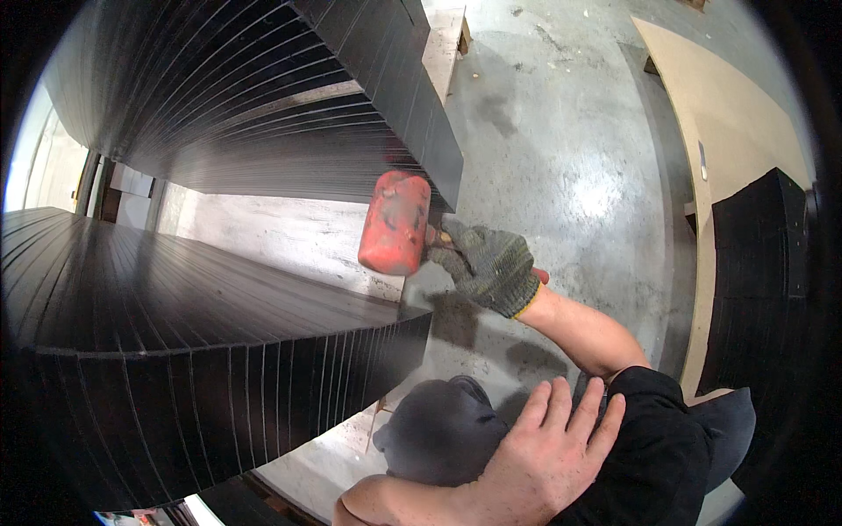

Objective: The person wipes the edges and surfaces of stacked black wood-finished panels by hand with a cloth, then uses a red rubber mallet to gently tap the edge of a panel to align it within the stack.

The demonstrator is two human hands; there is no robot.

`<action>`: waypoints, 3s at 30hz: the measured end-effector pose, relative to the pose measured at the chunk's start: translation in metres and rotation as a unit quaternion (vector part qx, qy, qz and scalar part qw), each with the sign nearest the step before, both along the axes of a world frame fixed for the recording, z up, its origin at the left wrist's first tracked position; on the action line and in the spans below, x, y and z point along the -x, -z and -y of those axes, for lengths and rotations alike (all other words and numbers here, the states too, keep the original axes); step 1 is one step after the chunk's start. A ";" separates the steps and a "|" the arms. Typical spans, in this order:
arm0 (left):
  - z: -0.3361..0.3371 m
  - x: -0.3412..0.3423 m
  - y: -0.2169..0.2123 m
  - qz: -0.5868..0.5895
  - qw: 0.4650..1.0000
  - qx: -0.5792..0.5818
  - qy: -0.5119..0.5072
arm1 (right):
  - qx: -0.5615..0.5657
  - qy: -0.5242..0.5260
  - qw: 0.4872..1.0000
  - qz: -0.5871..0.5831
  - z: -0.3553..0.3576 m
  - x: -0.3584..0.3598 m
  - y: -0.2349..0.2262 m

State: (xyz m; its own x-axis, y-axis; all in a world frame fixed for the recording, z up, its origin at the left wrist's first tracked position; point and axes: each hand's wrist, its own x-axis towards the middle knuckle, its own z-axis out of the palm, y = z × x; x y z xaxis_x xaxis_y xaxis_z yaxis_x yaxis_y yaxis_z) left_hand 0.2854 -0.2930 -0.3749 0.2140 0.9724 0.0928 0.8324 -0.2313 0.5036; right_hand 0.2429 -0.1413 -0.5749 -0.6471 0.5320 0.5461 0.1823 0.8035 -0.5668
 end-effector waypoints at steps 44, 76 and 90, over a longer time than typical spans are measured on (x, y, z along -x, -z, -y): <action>0.001 -0.005 0.006 -0.005 0.999 0.032 0.005 | 0.027 -0.036 0.990 0.134 -0.006 -0.022 0.032; 0.005 -0.003 0.009 -0.046 0.997 0.059 0.032 | 0.012 -0.025 0.991 0.129 -0.011 -0.020 0.044; 0.005 -0.015 0.017 -0.019 0.999 -0.032 -0.039 | 0.049 0.000 0.980 0.194 -0.010 -0.025 0.062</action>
